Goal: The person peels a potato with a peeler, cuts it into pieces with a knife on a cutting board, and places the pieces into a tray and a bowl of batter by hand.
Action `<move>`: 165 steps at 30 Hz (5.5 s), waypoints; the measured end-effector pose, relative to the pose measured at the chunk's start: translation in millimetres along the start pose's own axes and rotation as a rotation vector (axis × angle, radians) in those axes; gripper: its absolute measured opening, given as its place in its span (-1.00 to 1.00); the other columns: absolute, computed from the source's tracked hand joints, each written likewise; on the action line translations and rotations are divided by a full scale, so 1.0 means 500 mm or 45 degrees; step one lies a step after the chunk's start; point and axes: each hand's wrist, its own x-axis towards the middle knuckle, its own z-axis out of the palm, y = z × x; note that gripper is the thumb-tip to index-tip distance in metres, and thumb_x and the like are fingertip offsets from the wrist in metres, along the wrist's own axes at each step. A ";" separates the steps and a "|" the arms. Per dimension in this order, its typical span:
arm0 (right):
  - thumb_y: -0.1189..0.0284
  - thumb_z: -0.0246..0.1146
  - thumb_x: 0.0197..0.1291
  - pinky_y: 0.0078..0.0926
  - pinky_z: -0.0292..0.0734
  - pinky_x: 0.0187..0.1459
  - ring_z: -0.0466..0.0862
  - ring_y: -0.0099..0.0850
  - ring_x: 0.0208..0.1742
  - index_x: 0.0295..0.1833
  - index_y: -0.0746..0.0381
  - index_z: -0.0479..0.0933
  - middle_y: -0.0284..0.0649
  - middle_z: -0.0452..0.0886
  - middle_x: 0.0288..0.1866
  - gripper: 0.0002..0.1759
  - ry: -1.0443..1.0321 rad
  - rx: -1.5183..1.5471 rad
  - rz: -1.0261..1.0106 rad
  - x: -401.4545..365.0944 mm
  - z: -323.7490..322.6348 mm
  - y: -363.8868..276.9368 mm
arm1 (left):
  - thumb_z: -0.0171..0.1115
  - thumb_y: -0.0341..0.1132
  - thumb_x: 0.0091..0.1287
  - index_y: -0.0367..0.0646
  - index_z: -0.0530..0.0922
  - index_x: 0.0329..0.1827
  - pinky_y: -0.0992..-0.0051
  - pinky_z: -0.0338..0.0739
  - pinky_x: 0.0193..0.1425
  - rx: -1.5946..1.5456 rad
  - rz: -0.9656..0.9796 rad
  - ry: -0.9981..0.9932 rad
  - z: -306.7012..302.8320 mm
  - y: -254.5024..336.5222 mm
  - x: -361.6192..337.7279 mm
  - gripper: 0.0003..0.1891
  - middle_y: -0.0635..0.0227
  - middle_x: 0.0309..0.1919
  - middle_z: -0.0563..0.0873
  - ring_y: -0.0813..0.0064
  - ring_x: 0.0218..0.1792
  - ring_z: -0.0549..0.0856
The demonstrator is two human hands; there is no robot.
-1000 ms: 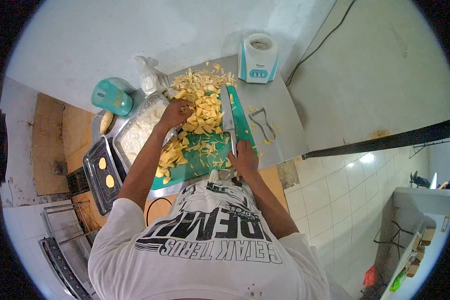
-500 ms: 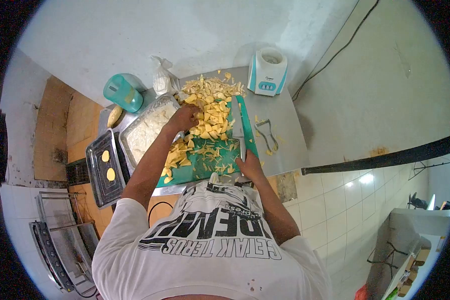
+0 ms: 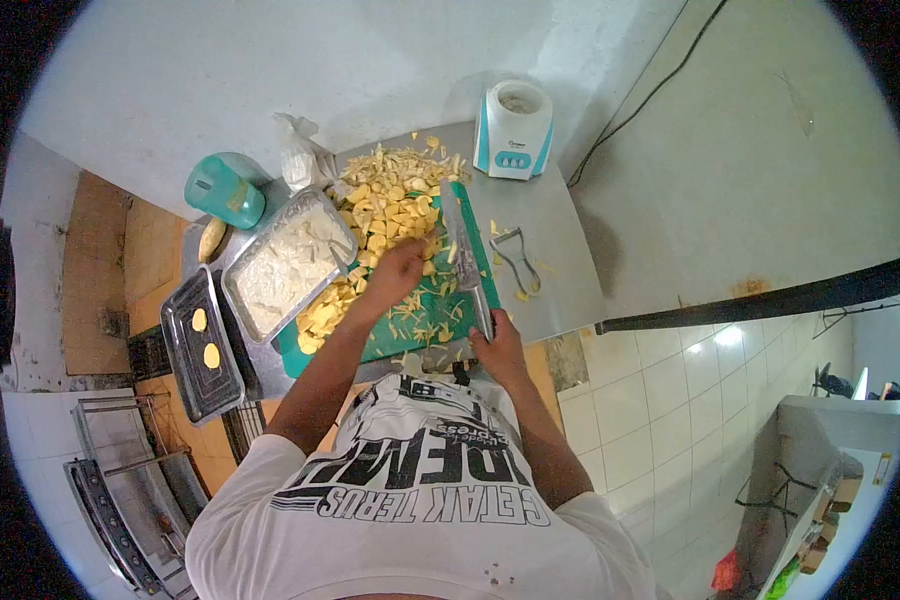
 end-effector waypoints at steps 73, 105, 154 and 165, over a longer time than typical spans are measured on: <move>0.59 0.27 0.08 -0.19 0.50 -0.26 0.58 -0.04 -0.25 -0.07 0.30 0.43 -0.01 0.54 -0.23 -0.72 0.209 -0.499 -0.201 -0.270 -0.133 0.102 | 0.50 -0.39 0.11 -0.19 0.56 0.05 0.46 0.67 -0.18 -0.124 0.022 0.288 0.047 -0.016 -0.022 -0.56 0.26 -0.05 0.60 0.43 -0.20 0.66; 0.32 0.20 0.32 -0.35 0.38 -0.40 0.48 -0.38 -0.49 -0.23 0.29 0.37 -0.18 0.46 -0.55 -0.75 0.224 -0.189 -0.011 -0.152 -0.108 0.066 | 0.53 -0.36 -0.03 -0.10 0.50 0.02 0.24 0.55 0.05 0.375 0.089 -0.101 0.147 -0.051 0.013 -0.48 0.25 -0.03 0.54 0.11 0.01 0.59; 0.22 0.01 0.43 0.09 0.41 -0.44 0.58 0.24 -0.42 -0.13 0.34 0.29 0.23 0.53 -0.52 -0.65 0.002 -0.273 0.217 -0.115 -0.009 0.075 | 0.18 -0.51 0.17 -0.21 0.65 -0.18 0.43 0.61 0.06 0.566 0.895 -0.520 0.110 -0.092 0.069 -0.82 0.32 -0.12 0.67 0.29 -0.06 0.66; 0.14 -0.03 0.46 0.03 0.46 -0.39 0.61 0.12 -0.44 -0.11 0.31 0.32 0.17 0.55 -0.51 -0.61 -0.110 -0.110 0.281 -0.081 0.011 0.136 | 0.26 -0.51 0.11 -0.18 0.65 -0.23 0.44 0.61 0.11 0.414 0.894 -0.621 0.103 -0.117 0.093 -0.83 0.34 -0.17 0.70 0.34 -0.03 0.67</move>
